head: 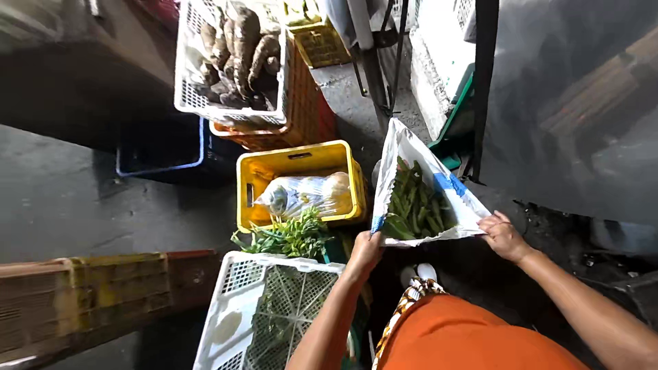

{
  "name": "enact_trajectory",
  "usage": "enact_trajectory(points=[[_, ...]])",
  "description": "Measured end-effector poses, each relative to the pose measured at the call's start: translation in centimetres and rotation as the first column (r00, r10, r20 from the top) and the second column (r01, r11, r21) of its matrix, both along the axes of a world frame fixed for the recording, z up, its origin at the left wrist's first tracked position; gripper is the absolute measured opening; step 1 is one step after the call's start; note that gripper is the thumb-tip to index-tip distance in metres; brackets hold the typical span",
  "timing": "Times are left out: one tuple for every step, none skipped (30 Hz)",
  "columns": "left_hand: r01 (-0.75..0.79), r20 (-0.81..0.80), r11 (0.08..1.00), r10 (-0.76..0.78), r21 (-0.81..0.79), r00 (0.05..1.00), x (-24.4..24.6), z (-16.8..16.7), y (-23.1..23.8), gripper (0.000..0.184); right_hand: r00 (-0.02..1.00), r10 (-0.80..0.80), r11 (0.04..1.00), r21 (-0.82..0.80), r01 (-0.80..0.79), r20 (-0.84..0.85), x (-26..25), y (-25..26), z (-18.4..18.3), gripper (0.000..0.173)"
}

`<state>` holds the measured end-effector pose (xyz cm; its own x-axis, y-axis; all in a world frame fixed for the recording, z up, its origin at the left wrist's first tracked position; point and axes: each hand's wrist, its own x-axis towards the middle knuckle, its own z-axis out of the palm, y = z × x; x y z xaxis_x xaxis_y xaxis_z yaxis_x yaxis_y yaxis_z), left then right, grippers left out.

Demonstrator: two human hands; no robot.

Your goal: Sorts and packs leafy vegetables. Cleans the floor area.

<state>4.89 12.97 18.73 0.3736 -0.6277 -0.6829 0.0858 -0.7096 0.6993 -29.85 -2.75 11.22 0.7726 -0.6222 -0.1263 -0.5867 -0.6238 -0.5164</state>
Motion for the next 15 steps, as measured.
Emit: enact_trajectory(points=[[-0.013,0.077,1.000,0.013,0.002,0.997,2.1,-0.2,-0.4,0.029,0.999,0.027,1.000,-0.014,-0.026,0.028,1.7,0.3,0.9,0.030],[-0.064,0.140,0.998,0.064,0.000,0.988,4.2,-1.0,-0.6,0.029,0.995,0.080,0.996,-0.031,-0.078,0.065,3.9,1.5,1.7,0.034],[-0.144,0.168,0.989,0.145,-0.019,0.975,5.9,-2.0,-0.7,0.029,0.983,0.158,0.987,-0.041,-0.155,0.097,6.2,3.1,2.3,0.036],[-0.185,0.167,0.982,0.188,-0.033,0.968,6.6,-2.6,-0.5,0.028,0.966,0.226,0.974,-0.012,-0.227,0.122,8.1,4.7,2.8,0.036],[-0.188,0.151,0.982,0.191,-0.034,0.970,6.6,-2.2,-0.9,0.029,0.958,0.240,0.970,0.004,-0.243,0.159,9.6,5.5,3.6,0.037],[-0.173,0.142,0.984,0.178,-0.043,0.974,6.7,-1.9,-1.6,0.030,0.956,0.212,0.976,-0.001,-0.216,0.201,10.4,5.3,4.4,0.038],[-0.171,0.137,0.985,0.175,-0.039,0.975,7.0,-1.9,-1.7,0.031,0.959,0.168,0.985,0.004,-0.174,0.229,10.3,5.3,5.2,0.040],[-0.181,0.151,0.983,0.184,-0.031,0.971,8.0,-2.7,-1.5,0.032,0.965,0.138,0.989,0.025,-0.147,0.224,9.8,5.3,6.0,0.042],[-0.167,0.179,0.986,0.169,-0.026,0.969,9.5,-3.6,-1.8,0.031,0.972,0.137,0.989,0.032,-0.146,0.193,9.6,4.8,6.3,0.044],[-0.104,0.207,0.994,0.106,-0.017,0.973,10.8,-4.4,-2.3,0.030,0.977,0.162,0.985,0.038,-0.169,0.138,9.8,4.1,6.2,0.045],[0.011,0.232,1.000,-0.010,-0.002,0.973,11.6,-4.7,-2.8,0.028,0.978,0.202,0.978,0.049,-0.204,0.053,10.0,3.4,5.6,0.045],[0.159,0.254,0.987,-0.163,0.035,0.953,11.8,-4.7,-3.3,0.029,0.970,0.239,0.969,0.076,-0.234,-0.055,10.5,2.6,4.6,0.044],[0.307,0.266,0.946,-0.325,0.107,0.908,11.5,-4.8,-3.8,0.033,0.952,0.262,0.961,0.136,-0.242,-0.156,10.9,2.0,3.2,0.043],[0.416,0.259,0.887,-0.458,0.201,0.850,10.6,-5.3,-4.0,0.039,0.935,0.270,0.952,0.211,-0.223,-0.230,11.3,1.6,1.8,0.043],[0.482,0.238,0.826,-0.551,0.291,0.800,9.3,-6.0,-3.9,0.043,0.929,0.255,0.948,0.258,-0.186,-0.268,11.7,1.4,0.3,0.044]])
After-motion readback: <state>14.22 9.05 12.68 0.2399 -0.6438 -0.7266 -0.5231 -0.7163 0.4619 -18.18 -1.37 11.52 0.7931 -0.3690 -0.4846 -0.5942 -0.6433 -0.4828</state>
